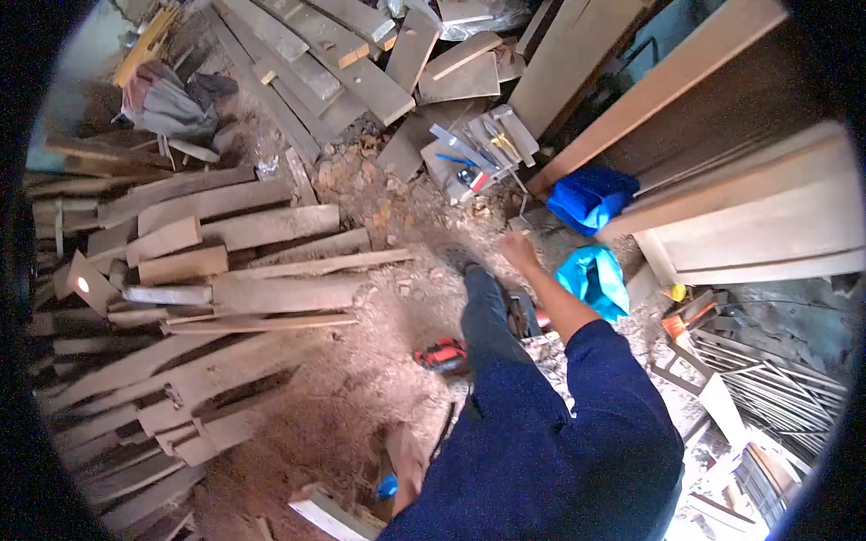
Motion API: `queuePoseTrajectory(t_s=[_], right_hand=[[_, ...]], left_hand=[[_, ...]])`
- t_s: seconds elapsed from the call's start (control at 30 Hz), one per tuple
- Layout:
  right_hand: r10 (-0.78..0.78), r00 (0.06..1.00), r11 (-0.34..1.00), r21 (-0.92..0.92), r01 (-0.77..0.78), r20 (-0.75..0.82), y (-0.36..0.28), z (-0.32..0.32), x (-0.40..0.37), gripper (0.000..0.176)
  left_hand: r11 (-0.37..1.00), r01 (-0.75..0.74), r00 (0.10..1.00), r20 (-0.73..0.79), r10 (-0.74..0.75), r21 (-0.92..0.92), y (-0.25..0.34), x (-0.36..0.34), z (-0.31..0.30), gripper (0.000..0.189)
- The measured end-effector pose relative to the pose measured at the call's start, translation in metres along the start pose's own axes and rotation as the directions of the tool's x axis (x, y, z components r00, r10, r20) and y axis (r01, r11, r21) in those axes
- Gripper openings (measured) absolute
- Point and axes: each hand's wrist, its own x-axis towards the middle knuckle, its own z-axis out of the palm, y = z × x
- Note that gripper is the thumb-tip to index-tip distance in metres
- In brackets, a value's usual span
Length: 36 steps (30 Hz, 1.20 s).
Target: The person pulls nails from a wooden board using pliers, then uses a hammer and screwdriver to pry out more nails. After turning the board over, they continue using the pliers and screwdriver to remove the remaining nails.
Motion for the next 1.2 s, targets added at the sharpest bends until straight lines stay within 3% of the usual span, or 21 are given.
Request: queuePoseTrajectory(t_s=[0.1,0.17,0.27,0.33,0.43,0.47,0.57,0.6,0.63,0.7,0.77,0.83,0.87,0.97,1.07,1.17,1.2], right_hand=[[0.024,0.996,0.994,-0.107,-0.032,-0.080,-0.038,-0.014,0.117,0.037],[-0.026,0.992,0.976,-0.217,-0.001,-0.125,-0.028,0.003,0.202,0.038],[-0.088,0.996,0.923,-0.377,0.082,0.001,0.007,0.034,0.335,0.035],[-0.080,0.991,0.949,-0.312,0.044,-0.104,-0.005,0.047,0.378,0.041],[-0.164,0.985,0.928,-0.347,0.134,-0.057,-0.009,0.061,0.420,0.044],[-0.150,0.987,0.931,-0.344,0.125,-0.048,-0.005,0.067,0.425,0.044],[-0.106,0.992,0.818,-0.561,0.126,0.068,-0.002,0.073,0.431,0.045],[-0.109,0.992,0.818,-0.561,0.130,0.071,0.000,0.074,0.430,0.045],[-0.102,0.993,0.812,-0.571,0.121,0.067,-0.003,0.075,0.425,0.045],[-0.101,0.993,0.809,-0.576,0.122,0.068,-0.003,0.078,0.416,0.044],[-0.210,0.976,0.876,-0.454,0.164,-0.053,0.012,0.075,0.408,0.044],[-0.288,0.956,0.854,-0.468,0.228,-0.060,0.029,0.067,0.406,0.047],[-0.359,0.931,0.828,-0.483,0.284,-0.068,0.028,0.061,0.400,0.049],[-0.481,0.870,0.819,-0.409,0.402,-0.108,0.002,0.034,0.368,0.053],[-0.506,0.840,0.821,-0.409,0.399,-0.195,-0.037,0.007,0.331,0.052],[-0.541,0.802,0.816,-0.389,0.427,-0.255,-0.088,-0.005,0.261,0.049],[-0.530,0.834,0.821,-0.335,0.462,-0.150,-0.108,-0.006,0.229,0.047]], left_hand=[[0.993,0.119,0.986,-0.116,-0.116,0.021,0.031,-0.051,0.051,0.046],[0.985,0.168,0.970,-0.172,-0.172,-0.037,0.066,-0.063,0.074,0.046],[0.973,0.196,0.944,-0.244,-0.222,-0.125,0.112,-0.066,0.095,0.045],[0.965,0.193,0.929,-0.284,-0.238,-0.177,0.136,-0.065,0.103,0.045],[0.960,0.153,0.917,-0.329,-0.226,-0.235,0.163,-0.067,0.105,0.044],[0.961,0.127,0.918,-0.339,-0.208,-0.244,0.172,-0.070,0.102,0.044],[0.958,0.035,0.931,-0.339,-0.135,-0.285,0.200,-0.066,0.097,0.044],[0.957,0.011,0.939,-0.326,-0.110,-0.291,0.211,-0.065,0.097,0.044],[0.961,-0.003,0.956,-0.281,-0.078,-0.276,0.227,-0.064,0.099,0.056],[0.962,-0.030,0.960,-0.276,-0.049,-0.273,0.234,-0.062,0.103,0.057],[0.961,-0.053,0.963,-0.270,-0.023,-0.271,0.239,-0.070,0.108,0.057],[0.992,-0.027,0.979,-0.197,0.051,0.126,0.242,-0.090,0.111,0.054],[0.992,-0.027,0.977,-0.205,0.052,0.123,0.241,-0.094,0.113,0.054],[0.979,0.136,0.949,-0.262,-0.172,-0.152,0.235,-0.098,0.129,0.056],[0.969,0.118,0.945,-0.274,-0.176,-0.216,0.236,-0.092,0.136,0.056],[0.942,-0.071,0.952,-0.304,-0.034,-0.329,0.278,-0.100,0.147,0.047],[0.911,-0.151,0.947,-0.322,0.022,-0.384,0.284,-0.100,0.149,0.047]])
